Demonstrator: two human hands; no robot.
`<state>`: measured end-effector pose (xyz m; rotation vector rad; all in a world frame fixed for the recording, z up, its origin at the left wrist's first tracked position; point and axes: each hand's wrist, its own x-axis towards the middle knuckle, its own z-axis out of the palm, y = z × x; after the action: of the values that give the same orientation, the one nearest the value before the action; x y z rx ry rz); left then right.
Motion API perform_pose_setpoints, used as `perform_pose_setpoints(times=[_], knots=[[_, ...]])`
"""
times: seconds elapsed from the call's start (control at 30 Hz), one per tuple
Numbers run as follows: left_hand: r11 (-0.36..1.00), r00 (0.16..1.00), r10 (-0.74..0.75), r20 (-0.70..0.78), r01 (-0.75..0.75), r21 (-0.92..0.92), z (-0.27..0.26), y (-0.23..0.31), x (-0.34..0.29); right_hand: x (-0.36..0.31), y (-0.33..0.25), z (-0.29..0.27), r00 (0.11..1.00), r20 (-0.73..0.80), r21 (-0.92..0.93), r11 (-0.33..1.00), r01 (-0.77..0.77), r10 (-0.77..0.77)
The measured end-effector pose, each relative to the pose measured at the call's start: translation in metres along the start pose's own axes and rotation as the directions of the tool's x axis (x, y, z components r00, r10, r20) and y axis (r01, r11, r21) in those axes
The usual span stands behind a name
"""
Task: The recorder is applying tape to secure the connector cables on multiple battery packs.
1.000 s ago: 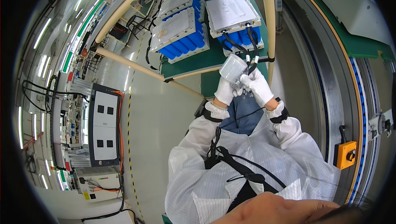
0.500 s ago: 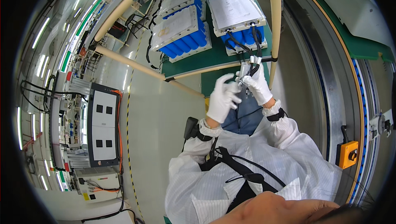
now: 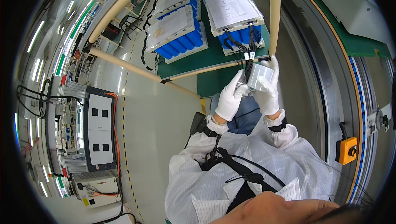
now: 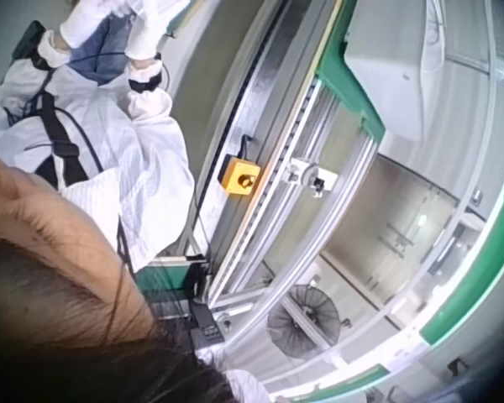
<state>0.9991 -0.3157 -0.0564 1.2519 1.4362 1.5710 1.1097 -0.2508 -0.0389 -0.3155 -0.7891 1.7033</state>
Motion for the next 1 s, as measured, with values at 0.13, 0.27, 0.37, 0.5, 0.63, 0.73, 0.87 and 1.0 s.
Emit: perform_pose_setpoints(times=[0.13, 0.27, 0.37, 0.5, 0.63, 0.73, 0.87, 1.0], knots=[[0.986, 0.994, 0.077, 0.082, -0.088, 0.139, 0.004, 0.006, 0.001, -0.01, -0.008, 0.014, 0.995, 0.017, -0.46, 0.883, 0.095, -0.098], [0.96, 0.996, -0.094, 0.011, 0.093, -0.265, -0.002, -0.009, 0.005, -0.009, -0.002, 0.038, 0.892, 0.27, -0.747, 0.505, 0.432, -0.364], [0.953, 0.994, -0.016, 0.108, 0.048, -0.299, -0.005, -0.033, 0.004, 0.007, -0.018, 0.049, 0.815, 0.529, -0.772, 0.265, 0.578, -0.237], [0.68, 0.959, -0.21, 0.19, 0.283, -0.677, -0.008, -0.003, 0.001, 0.023, -0.004, 0.021, 0.931, 0.191, -0.68, 0.643, 0.353, -0.31], [0.629, 0.924, -0.311, 0.224, 0.377, -0.68, -0.003, 0.009, 0.001, 0.048, 0.051, -0.008, 0.931, 0.19, 0.382, 0.85, -0.363, 0.312], [0.647, 0.914, -0.365, 0.179, 0.387, -0.657, -0.004, 0.004, -0.001, 0.034, 0.071, 0.007, 0.765, 0.442, 0.582, 0.498, -0.642, 0.469], [0.77, 0.94, -0.318, 0.125, 0.333, -0.544, 0.002, 0.031, -0.001, 0.03, 0.089, -0.022, 0.794, 0.506, 0.684, 0.404, -0.608, 0.338], [0.941, 0.965, -0.259, -0.038, 0.244, -0.235, -0.002, 0.021, -0.002, 0.019, 0.079, -0.043, 0.919, 0.238, 0.388, 0.837, -0.387, 0.315]])
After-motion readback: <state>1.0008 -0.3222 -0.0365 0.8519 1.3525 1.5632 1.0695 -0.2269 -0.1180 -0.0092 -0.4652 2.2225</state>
